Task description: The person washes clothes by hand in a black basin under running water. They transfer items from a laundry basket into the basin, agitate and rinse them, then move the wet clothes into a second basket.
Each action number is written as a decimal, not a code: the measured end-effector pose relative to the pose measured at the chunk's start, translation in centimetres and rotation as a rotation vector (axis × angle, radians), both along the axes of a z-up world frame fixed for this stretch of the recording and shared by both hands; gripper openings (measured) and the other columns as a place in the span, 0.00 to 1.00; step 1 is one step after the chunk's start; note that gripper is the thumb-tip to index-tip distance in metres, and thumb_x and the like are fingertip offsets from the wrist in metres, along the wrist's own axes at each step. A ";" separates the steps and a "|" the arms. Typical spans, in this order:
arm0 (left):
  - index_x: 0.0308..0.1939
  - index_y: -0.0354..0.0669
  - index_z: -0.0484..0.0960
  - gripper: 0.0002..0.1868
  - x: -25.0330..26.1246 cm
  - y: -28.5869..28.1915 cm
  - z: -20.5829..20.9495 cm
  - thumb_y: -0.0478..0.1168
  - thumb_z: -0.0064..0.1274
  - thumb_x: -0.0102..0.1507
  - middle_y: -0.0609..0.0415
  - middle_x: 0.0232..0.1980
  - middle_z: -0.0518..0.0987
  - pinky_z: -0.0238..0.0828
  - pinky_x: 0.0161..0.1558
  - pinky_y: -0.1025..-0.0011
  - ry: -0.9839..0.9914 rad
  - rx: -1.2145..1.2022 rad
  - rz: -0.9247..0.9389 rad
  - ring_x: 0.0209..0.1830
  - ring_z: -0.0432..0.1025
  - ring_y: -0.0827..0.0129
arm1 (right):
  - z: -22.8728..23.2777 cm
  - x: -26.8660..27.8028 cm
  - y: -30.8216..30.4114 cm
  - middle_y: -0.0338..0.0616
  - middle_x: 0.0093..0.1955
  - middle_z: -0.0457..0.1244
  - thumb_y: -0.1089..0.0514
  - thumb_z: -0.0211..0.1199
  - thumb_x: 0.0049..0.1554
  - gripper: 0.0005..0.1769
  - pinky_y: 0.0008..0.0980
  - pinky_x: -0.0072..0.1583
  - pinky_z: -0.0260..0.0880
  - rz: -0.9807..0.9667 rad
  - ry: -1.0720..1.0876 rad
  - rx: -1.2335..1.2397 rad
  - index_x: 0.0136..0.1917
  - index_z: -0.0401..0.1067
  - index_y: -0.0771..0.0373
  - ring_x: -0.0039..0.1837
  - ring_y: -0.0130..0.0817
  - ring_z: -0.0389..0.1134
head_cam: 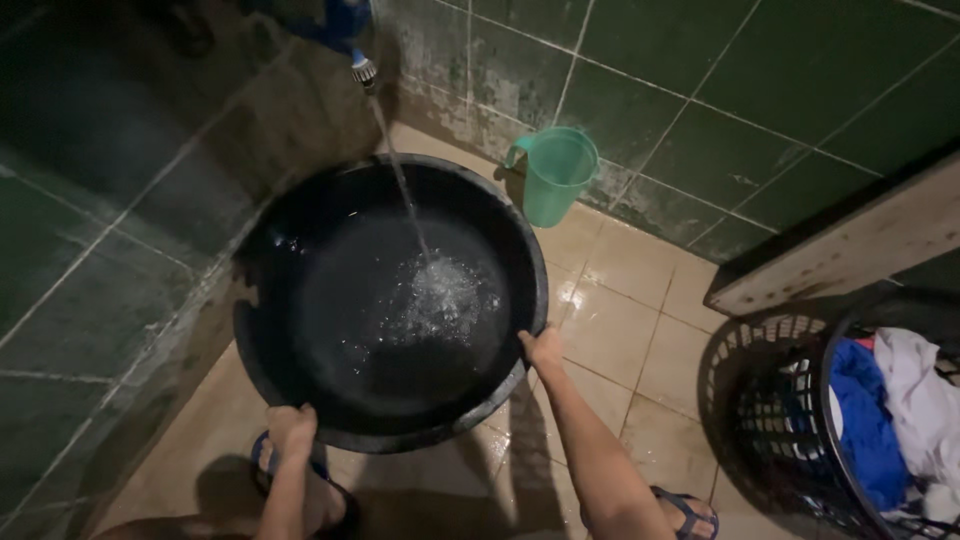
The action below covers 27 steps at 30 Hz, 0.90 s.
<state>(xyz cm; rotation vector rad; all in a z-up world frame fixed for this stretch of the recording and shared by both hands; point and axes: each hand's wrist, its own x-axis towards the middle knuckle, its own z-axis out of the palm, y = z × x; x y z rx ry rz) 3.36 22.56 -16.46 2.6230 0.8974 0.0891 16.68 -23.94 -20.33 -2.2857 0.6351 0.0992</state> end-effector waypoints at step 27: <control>0.61 0.29 0.72 0.38 -7.7 -19.0 -3.9 0.60 0.58 0.61 0.36 0.62 0.76 0.65 0.65 0.57 0.381 -0.606 -0.204 0.64 0.70 0.48 | 10.8 -10.4 -26.3 0.59 0.54 0.72 0.36 0.73 0.49 0.41 0.41 0.54 0.77 0.181 0.260 -0.263 0.62 0.74 0.71 0.50 0.49 0.77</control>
